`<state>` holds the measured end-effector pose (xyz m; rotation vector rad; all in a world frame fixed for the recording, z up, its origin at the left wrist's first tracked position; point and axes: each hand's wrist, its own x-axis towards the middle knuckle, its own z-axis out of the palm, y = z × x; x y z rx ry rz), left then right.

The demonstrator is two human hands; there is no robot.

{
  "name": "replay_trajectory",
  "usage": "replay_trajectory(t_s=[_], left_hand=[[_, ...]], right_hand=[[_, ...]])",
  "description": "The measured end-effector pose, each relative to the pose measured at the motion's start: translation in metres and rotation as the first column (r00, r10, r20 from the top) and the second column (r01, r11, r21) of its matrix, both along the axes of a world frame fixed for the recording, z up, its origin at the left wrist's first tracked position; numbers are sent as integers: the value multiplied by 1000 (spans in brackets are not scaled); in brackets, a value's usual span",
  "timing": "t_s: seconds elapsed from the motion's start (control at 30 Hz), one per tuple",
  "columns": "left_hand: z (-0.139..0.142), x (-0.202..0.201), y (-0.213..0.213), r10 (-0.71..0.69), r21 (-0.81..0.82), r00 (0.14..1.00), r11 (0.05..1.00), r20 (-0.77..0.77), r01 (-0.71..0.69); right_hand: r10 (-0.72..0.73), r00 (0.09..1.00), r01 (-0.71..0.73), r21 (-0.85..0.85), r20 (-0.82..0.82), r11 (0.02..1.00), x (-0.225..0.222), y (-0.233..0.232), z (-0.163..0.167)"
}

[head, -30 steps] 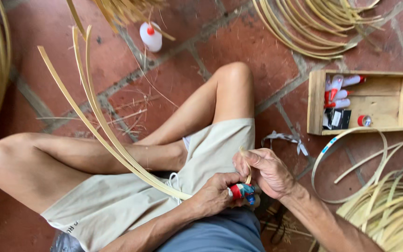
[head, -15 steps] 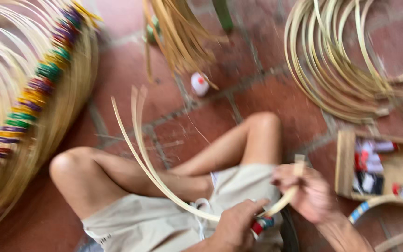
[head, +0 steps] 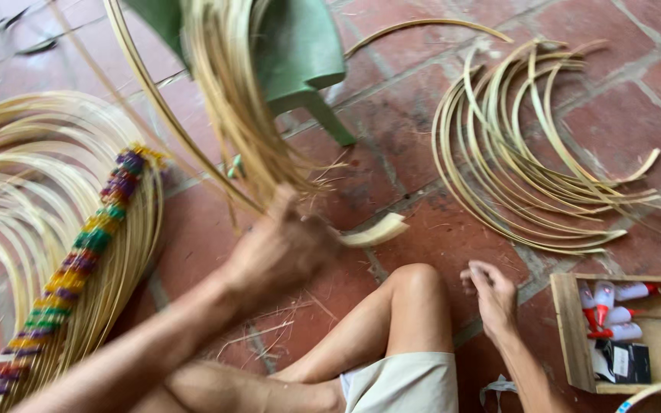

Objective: The person sits cross-legged on a tiled floor and repeatedly picks up thin bamboo strips, applies glue to the ends, and joins them to a growing bundle. The person handles the strips by hand and uses a small glue bottle, working continuously on the same craft.

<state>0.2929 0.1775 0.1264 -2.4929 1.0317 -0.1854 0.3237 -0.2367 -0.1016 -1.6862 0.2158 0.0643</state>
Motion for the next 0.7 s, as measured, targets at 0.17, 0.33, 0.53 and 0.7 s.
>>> replay_trajectory(t_s=[0.17, 0.33, 0.53, 0.7], left_hand=[[18, 115, 89, 120, 22, 992, 993, -32, -119], [-1, 153, 133, 436, 290, 878, 882, -197, -372], [-22, 141, 155, 252, -86, 963, 962, -98, -261], [-19, 106, 158, 214, -350, 975, 919, 59, -181]], right_hand=[[202, 929, 128, -782, 310, 609, 86, -19, -8], [276, 954, 49, -970, 116, 239, 135, -24, -18], [391, 919, -114, -914, 52, 389, 144, -14, -22], [164, 873, 125, -536, 459, 835, 117, 3, 56]])
